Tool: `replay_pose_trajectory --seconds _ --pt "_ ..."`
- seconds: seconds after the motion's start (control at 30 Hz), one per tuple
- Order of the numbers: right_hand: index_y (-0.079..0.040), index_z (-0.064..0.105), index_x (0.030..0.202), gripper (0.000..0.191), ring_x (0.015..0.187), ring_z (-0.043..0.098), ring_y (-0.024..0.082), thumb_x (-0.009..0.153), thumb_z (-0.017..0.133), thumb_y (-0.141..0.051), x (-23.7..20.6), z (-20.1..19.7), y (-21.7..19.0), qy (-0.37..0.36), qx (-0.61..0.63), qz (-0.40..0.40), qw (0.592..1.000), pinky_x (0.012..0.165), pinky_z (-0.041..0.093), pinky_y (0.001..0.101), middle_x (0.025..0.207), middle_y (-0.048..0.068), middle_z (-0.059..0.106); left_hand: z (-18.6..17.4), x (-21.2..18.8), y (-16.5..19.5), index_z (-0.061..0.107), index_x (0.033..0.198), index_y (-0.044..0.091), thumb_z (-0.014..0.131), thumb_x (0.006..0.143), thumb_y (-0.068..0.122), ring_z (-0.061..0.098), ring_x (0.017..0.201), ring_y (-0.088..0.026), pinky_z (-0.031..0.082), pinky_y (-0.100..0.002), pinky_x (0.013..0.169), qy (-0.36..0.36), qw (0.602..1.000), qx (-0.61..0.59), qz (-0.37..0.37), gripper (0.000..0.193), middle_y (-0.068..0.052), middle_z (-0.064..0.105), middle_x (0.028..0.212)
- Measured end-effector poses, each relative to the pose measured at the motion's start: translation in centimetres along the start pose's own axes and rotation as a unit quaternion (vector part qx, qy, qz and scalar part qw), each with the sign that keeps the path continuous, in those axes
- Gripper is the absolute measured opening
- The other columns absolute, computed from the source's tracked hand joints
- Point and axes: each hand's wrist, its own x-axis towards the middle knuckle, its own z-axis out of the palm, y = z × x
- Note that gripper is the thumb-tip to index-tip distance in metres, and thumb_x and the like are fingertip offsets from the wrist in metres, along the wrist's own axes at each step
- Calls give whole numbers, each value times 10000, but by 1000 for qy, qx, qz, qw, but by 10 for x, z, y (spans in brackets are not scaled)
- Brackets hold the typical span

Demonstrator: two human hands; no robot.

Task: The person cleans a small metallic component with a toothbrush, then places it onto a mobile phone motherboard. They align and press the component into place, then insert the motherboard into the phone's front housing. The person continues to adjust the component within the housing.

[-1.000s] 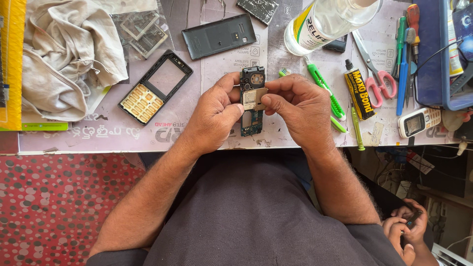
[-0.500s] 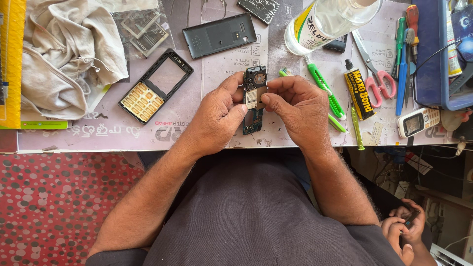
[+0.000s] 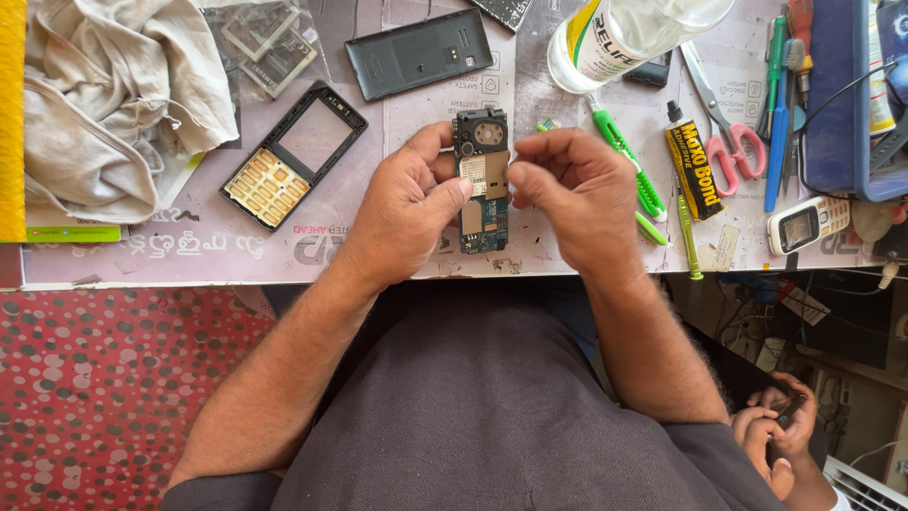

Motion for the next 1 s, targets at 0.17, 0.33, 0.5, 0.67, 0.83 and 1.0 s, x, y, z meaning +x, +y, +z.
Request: replay_pose_trajectory --seconds 0.17,0.33,0.5,0.67,0.83,1.0 --pt "71 673 1197 282 704 660 117 981 742 -97 4 -9 -4 -45 98 63 992 627 549 243 935 97 713 0 1 7 442 1451 -62 520 972 -3 739 1025 -186 678 -349 860 1 997 -69 -26 489 -198 687 1242" --pt "70 666 1177 287 695 640 107 972 740 -117 5 -8 -2 -69 138 101 983 595 561 261 957 96 709 0 0 7 468 1449 -52 535 958 -2 707 1085 -188 687 -344 862 5 997 -75 -26 497 -162 636 1305" --pt "77 678 1125 231 712 641 117 963 745 -73 4 -10 3 -81 125 109 983 611 552 265 959 104 706 -3 -1 -3 501 1459 -39 562 976 -5 684 1123 -178 641 -335 975 -4 1000 -14 13 488 -160 650 1264" --pt "64 672 1085 182 720 649 133 958 741 -46 2 -14 6 -95 154 96 979 628 561 275 951 112 711 -1 -3 -11 574 1397 -47 622 1028 29 664 1128 -145 565 -296 1035 -16 996 20 80 379 -117 682 1238" --pt "76 671 1116 224 771 656 134 935 748 -32 0 -14 7 -100 169 88 977 628 567 277 991 108 707 -1 -4 -9 651 1279 -37 649 1027 70 698 1035 -119 588 -271 954 16 996 57 74 274 -82 735 1135" --pt "88 685 1101 214 723 653 140 945 746 -46 0 -13 10 -85 149 79 982 590 565 279 962 120 712 2 -3 -9 649 1267 -23 663 1011 63 702 1024 -117 609 -275 945 13 995 58 77 270 -81 725 1105"
